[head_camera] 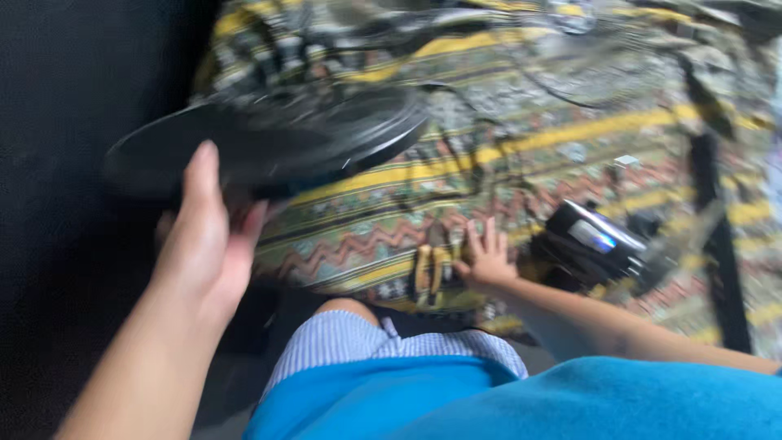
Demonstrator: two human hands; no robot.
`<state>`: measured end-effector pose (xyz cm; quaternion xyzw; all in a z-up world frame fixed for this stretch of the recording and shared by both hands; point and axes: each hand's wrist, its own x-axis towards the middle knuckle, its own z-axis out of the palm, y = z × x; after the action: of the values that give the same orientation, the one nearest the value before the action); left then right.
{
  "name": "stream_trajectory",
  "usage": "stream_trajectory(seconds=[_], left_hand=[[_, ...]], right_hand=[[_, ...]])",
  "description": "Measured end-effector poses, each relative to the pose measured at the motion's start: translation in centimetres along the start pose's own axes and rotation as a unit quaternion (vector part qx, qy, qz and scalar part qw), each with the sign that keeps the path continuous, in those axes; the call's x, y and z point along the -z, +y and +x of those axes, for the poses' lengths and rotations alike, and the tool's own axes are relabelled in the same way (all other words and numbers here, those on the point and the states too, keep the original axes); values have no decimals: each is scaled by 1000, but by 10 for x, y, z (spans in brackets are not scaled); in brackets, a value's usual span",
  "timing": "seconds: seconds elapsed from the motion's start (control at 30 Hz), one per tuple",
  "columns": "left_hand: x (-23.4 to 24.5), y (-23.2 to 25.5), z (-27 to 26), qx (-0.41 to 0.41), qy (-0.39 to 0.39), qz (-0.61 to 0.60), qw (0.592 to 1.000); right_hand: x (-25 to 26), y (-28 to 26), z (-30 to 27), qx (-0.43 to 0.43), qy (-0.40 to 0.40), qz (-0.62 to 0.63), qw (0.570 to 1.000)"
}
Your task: The person cleans a fan cage with a cloth and liquid, then assembles the fan by attaching the motor, fan blades, and cage. The person handles the fan parts and tools on a patterned tablecloth.
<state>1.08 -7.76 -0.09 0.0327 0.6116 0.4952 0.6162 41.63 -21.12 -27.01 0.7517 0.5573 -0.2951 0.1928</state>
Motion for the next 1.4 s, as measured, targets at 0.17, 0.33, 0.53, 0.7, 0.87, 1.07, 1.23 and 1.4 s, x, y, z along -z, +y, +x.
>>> stream_trajectory(seconds=[0.17,0.33,0.53,0.7,0.87,1.07,1.23,1.4], left_hand=[[25,-52,-21,55,100,58,992],[63,-135,-29,100,-27,33,994],[79,-202,-8,213,108,-101,966],[97,-206,32,318,139,-82,934],[94,-212,59,340,147,-48,928],[94,-203,73,363,112,12,925],[80,-193,73,395,171,49,901],[61,-199,84,389,170,128,896]], right_hand=[[-7,-28,-44,-64,-48,39,996],[61,-101,-62,-16,-200,745,636],[86,-149,-75,-57,-323,799,504],[45,-146,-41,-152,-326,689,630],[6,-98,-3,-89,-292,694,652],[-15,-16,-8,-193,-185,728,631],[-41,50,-65,-271,-157,730,607],[-67,94,-107,-323,-139,735,580]])
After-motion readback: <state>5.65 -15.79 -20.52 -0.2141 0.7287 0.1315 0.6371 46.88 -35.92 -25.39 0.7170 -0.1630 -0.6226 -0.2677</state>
